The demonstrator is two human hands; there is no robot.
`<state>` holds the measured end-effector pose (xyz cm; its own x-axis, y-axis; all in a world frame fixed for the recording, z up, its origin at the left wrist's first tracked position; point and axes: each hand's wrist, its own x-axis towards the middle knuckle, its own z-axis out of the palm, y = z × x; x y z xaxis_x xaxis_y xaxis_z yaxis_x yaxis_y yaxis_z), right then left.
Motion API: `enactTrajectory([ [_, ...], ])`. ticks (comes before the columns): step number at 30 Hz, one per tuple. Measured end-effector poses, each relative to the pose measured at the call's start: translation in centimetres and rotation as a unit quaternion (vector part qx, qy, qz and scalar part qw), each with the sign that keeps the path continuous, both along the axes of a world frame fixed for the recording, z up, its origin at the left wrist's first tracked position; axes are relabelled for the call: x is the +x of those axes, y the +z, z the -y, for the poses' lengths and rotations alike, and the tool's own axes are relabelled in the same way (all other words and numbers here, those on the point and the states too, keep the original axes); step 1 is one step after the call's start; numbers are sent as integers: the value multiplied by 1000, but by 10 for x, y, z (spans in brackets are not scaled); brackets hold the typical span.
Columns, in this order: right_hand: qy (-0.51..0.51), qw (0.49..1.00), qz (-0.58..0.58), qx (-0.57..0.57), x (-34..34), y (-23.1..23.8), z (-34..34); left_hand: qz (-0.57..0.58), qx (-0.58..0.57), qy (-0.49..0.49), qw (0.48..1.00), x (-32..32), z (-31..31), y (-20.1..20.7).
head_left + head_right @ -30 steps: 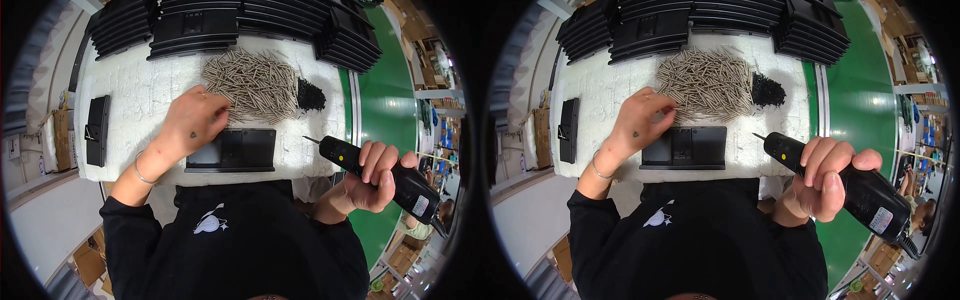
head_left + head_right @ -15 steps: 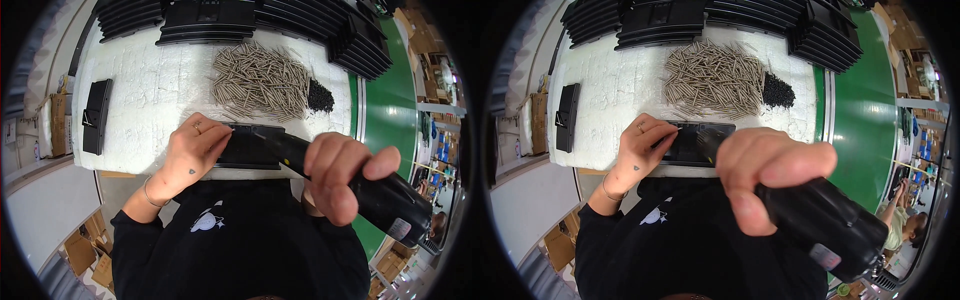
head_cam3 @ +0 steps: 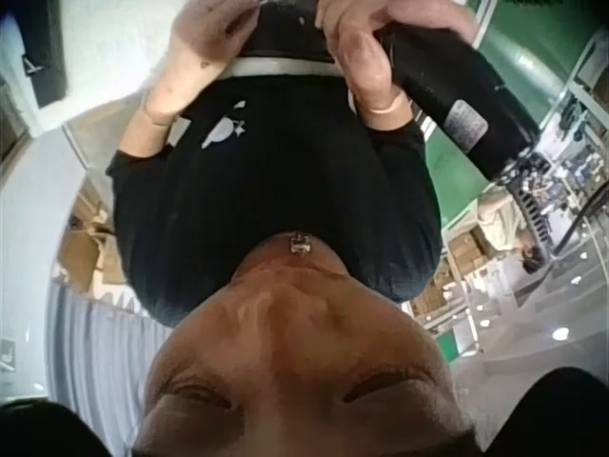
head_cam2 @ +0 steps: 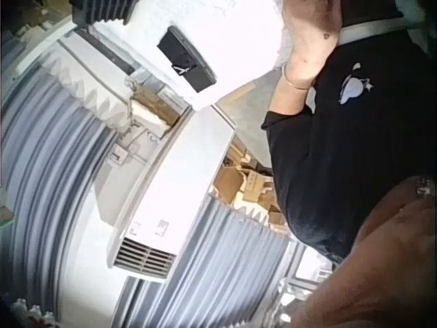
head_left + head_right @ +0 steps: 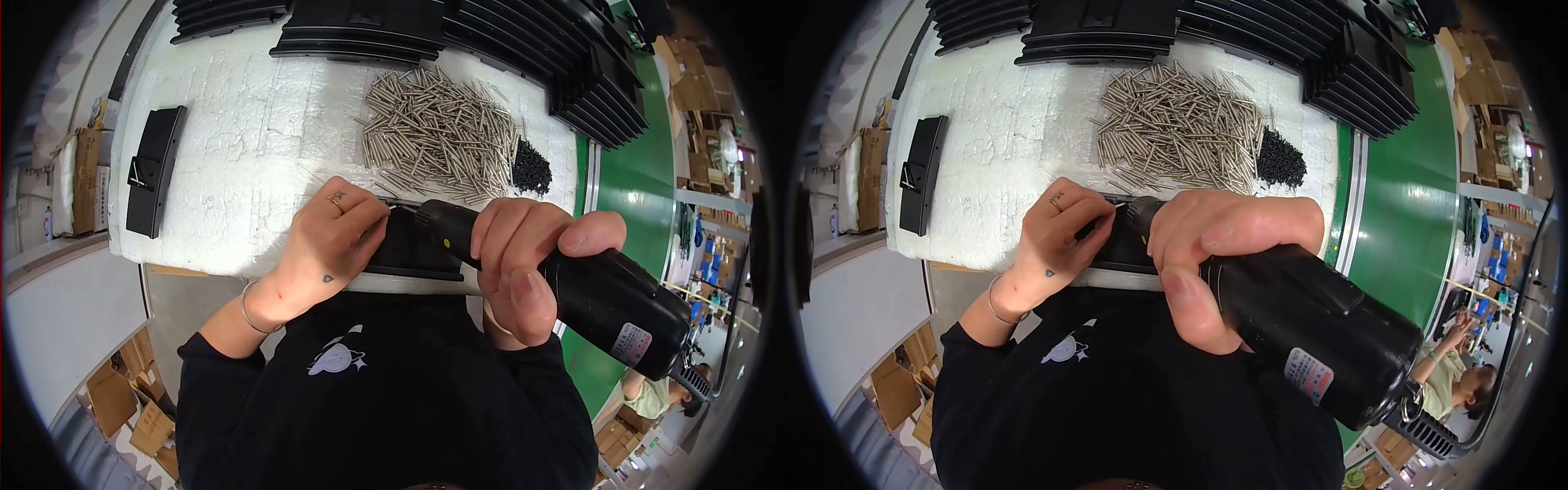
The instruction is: Use an electric screwdriver to fasten small screws into plastic housing components on an assembly line.
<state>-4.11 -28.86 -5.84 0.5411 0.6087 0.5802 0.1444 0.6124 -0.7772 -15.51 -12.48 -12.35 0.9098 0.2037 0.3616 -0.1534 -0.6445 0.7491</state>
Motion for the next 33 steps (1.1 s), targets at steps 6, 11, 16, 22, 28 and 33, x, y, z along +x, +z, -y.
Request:
enactTrajectory([
  [6,14,1000,13,-10,3,-1,0,0,-12,10,1000,0,1,0],
  [11,31,999,18,-25,4,0,-1,10,-22,17,1000,-1,0,-1],
  [16,32,998,37,-36,4,-1,-3,14,-32,14,999,0,0,-4],
  [22,17,998,47,-43,0,2,-10,6,-29,17,999,-1,0,-4],
  [28,-8,996,48,-72,-6,6,-30,-13,-22,-12,1000,-3,1,-5],
  [33,13,991,60,-118,-3,13,-37,-22,-4,-17,1000,-4,2,-7],
])
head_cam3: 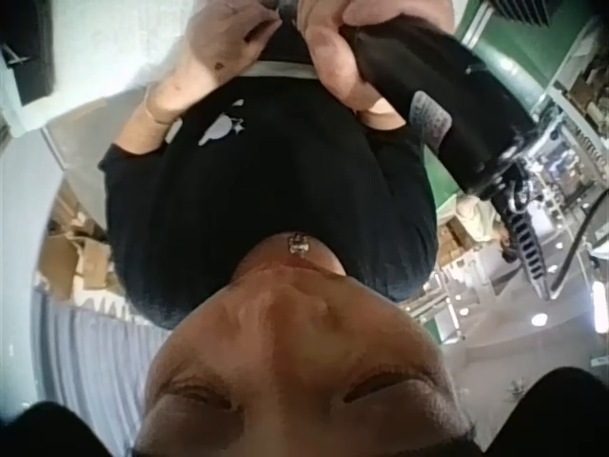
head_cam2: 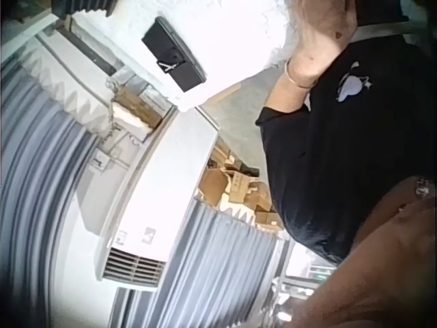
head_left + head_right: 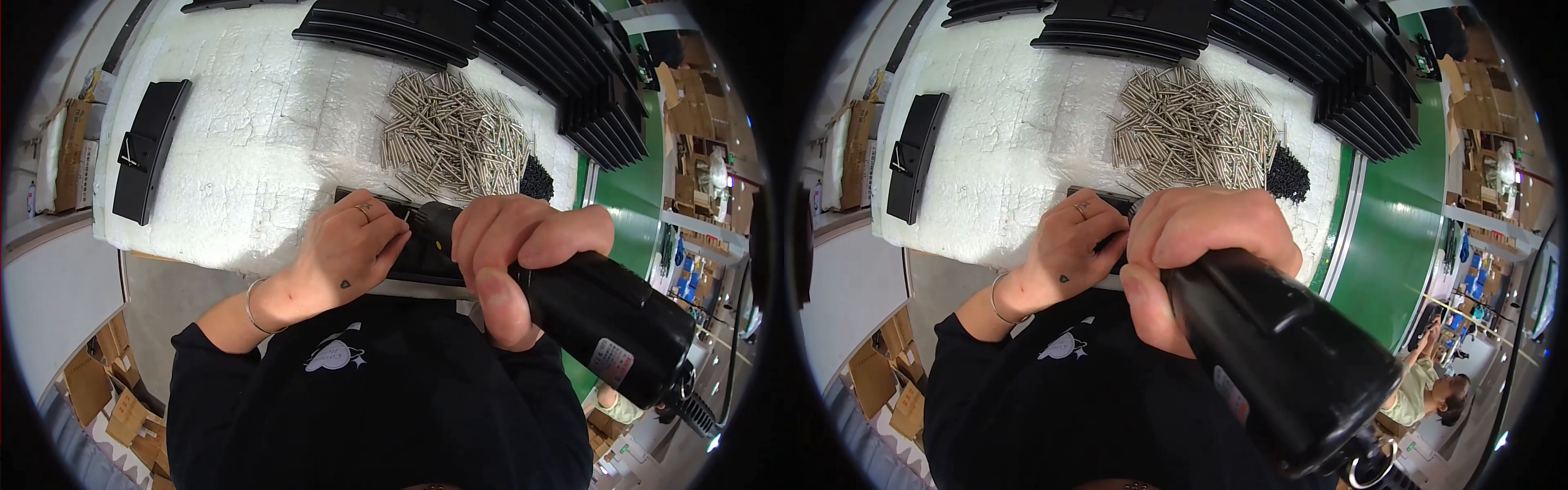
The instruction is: Use an electric screwdriver to fasten small screws into plastic housing components on an assembly line.
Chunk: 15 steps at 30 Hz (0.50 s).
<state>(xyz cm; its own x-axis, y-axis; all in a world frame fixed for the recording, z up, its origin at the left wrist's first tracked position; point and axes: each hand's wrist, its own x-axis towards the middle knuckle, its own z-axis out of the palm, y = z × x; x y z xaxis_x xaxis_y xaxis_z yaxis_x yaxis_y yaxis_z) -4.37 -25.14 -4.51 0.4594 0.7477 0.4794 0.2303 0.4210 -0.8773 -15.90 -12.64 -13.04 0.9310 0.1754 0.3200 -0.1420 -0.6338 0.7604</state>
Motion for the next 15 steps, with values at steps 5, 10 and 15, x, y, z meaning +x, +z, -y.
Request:
enactTrajectory([
  [5,7,1000,8,-27,-1,5,3,-9,-14,-20,1000,4,-1,5],
  [10,-12,998,62,-28,5,-4,3,8,-16,-3,1000,4,2,3],
  [15,-125,991,0,48,16,7,36,-24,43,-28,998,-1,3,12],
])
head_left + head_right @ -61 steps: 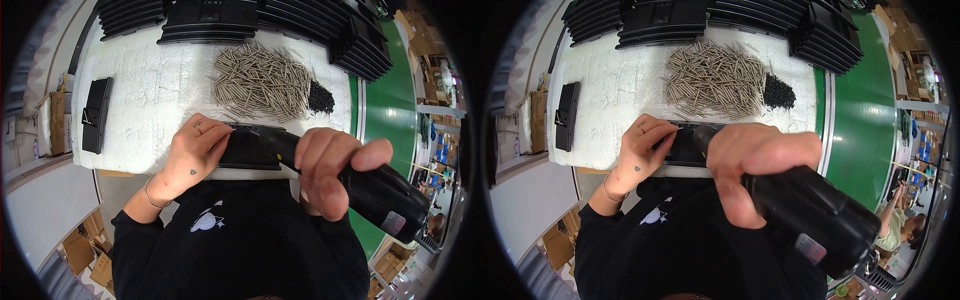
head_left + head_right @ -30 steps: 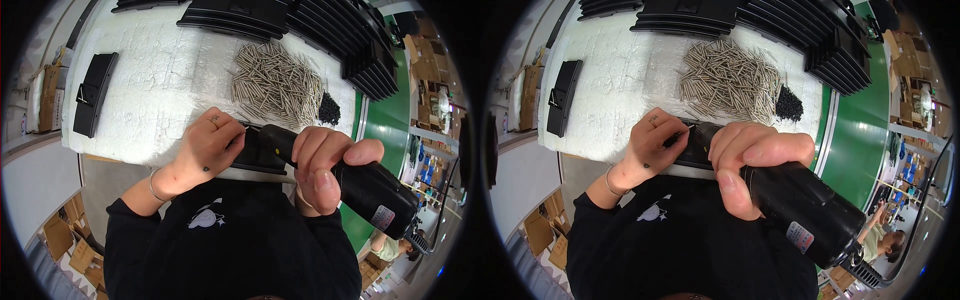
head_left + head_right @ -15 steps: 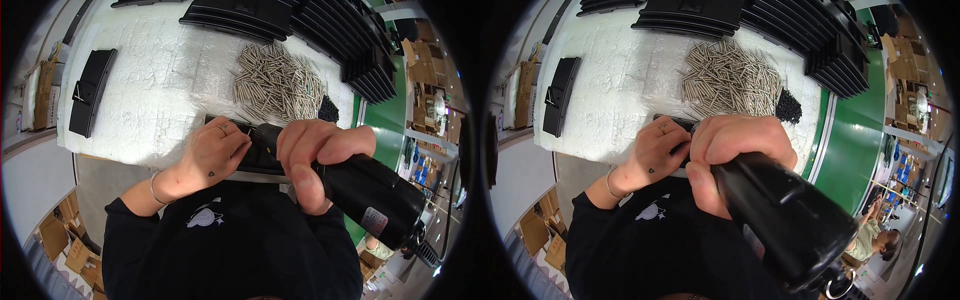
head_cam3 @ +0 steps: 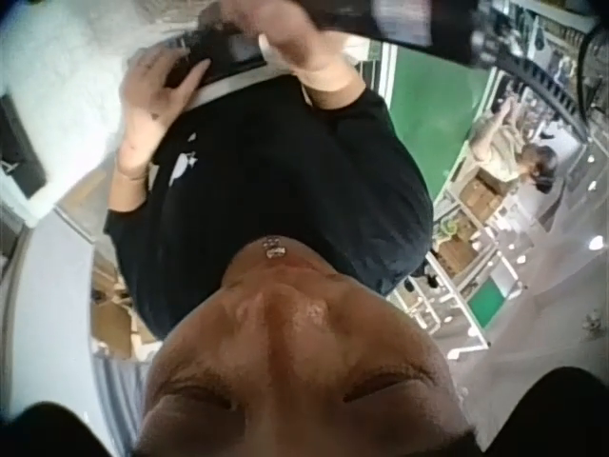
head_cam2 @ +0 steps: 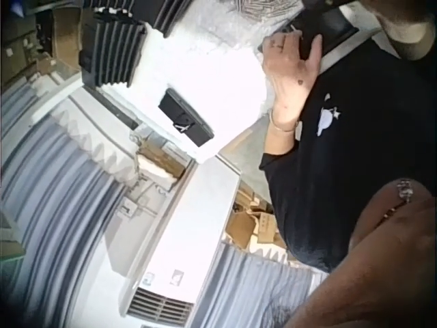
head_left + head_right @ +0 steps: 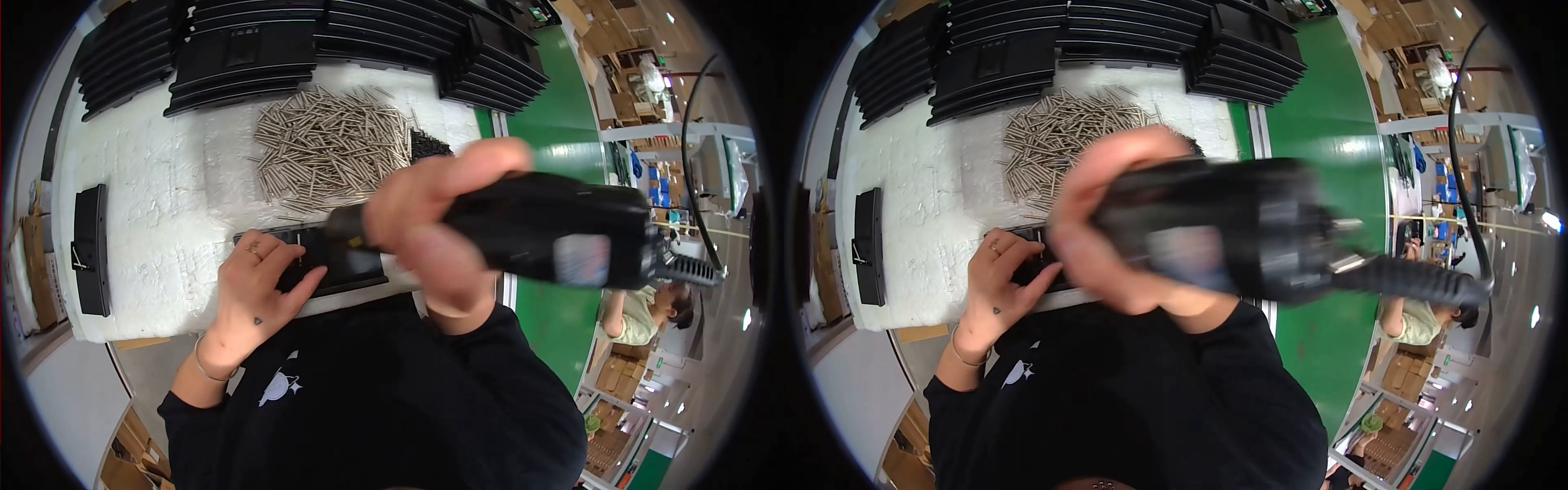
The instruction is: Use an electric screwdriver to fasten small screws into plastic housing components on an assembly line.
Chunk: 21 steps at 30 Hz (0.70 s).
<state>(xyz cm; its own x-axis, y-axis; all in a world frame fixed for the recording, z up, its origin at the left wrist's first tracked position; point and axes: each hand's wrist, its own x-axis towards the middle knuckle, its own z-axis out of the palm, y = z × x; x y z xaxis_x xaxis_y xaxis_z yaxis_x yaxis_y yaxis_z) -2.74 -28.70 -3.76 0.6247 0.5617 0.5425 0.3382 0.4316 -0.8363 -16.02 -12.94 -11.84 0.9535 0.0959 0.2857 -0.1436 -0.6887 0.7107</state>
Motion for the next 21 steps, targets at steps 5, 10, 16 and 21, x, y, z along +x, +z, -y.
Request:
enactTrajectory([
  [5,-224,972,-52,46,22,-9,48,-28,75,-79,994,5,1,23],
  [10,-295,949,-91,54,34,-28,61,-30,97,-118,988,6,14,8],
  [16,-263,958,-80,78,35,-34,68,-27,45,-99,994,20,30,20],
  [21,-168,979,-32,112,13,-8,69,65,83,-121,987,58,36,23],
])
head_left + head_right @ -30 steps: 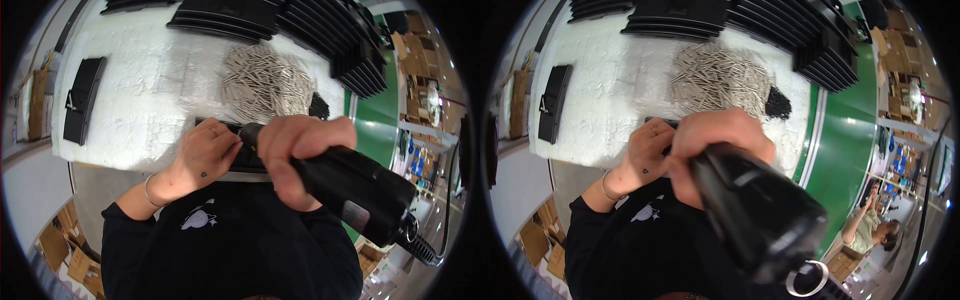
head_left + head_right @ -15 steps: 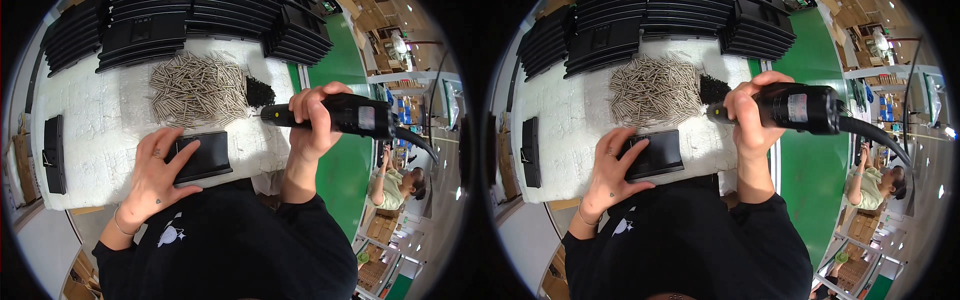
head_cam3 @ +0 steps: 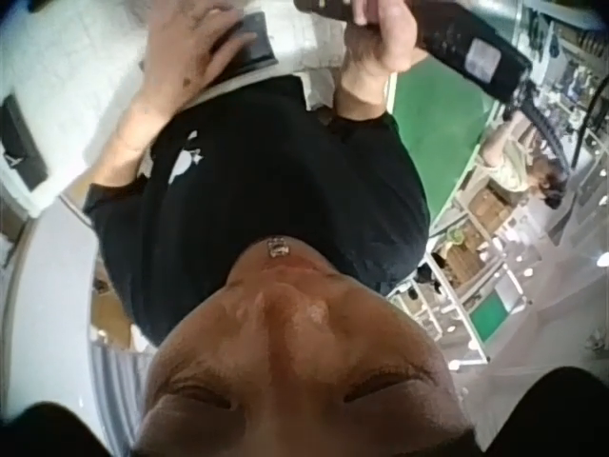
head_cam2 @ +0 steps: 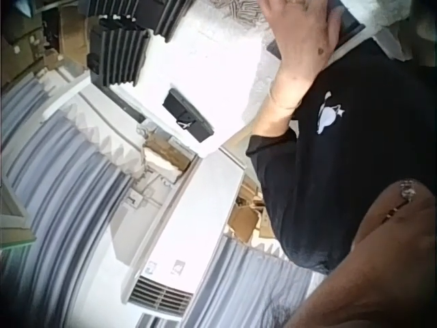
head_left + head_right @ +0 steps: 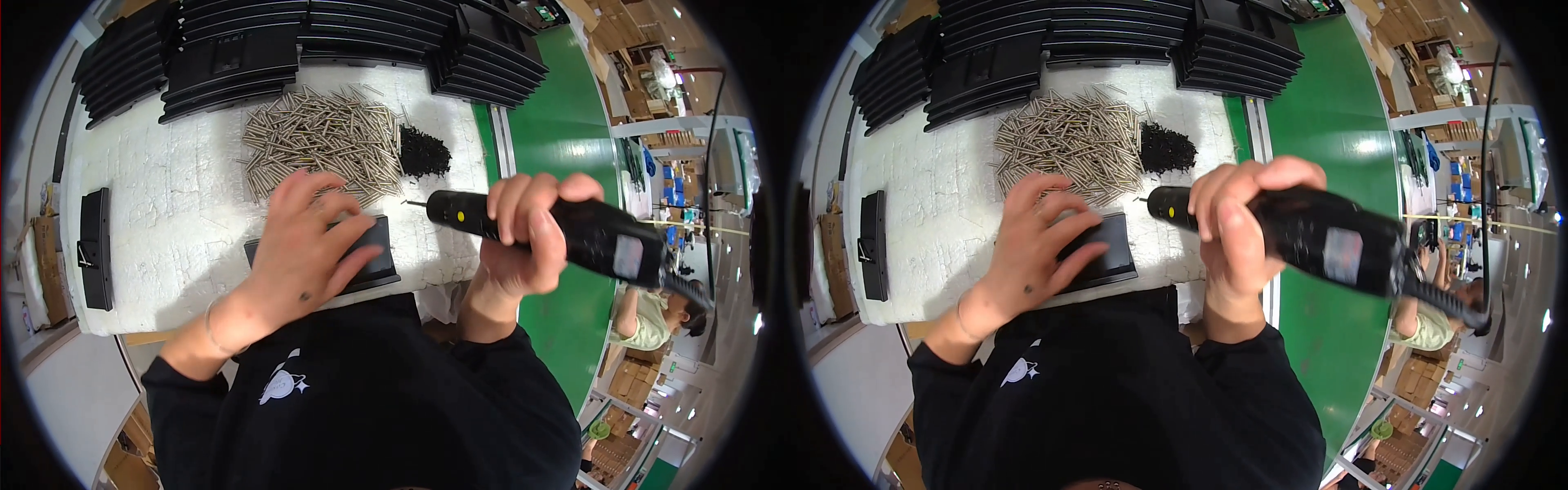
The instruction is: Use an electric screwdriver to fasten small screws into plastic housing components on an assembly line.
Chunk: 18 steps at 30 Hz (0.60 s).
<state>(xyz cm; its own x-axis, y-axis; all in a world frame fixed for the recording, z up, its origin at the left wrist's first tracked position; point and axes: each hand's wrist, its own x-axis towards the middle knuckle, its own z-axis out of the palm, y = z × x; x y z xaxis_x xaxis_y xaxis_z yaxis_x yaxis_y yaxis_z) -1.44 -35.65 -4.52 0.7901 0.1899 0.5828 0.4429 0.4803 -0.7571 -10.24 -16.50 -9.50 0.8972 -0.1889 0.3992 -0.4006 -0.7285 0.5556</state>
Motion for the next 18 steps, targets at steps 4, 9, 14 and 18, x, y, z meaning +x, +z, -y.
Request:
enactTrajectory([
  [4,76,997,22,11,-20,17,-1,37,18,-18,999,29,13,2],
  [9,137,990,43,-5,-27,26,10,65,-21,-23,997,24,11,1],
  [14,118,991,68,1,-30,33,3,58,-131,-15,990,18,9,-5],
  [18,132,987,87,18,-29,33,-1,62,-175,-30,982,13,4,-8],
])
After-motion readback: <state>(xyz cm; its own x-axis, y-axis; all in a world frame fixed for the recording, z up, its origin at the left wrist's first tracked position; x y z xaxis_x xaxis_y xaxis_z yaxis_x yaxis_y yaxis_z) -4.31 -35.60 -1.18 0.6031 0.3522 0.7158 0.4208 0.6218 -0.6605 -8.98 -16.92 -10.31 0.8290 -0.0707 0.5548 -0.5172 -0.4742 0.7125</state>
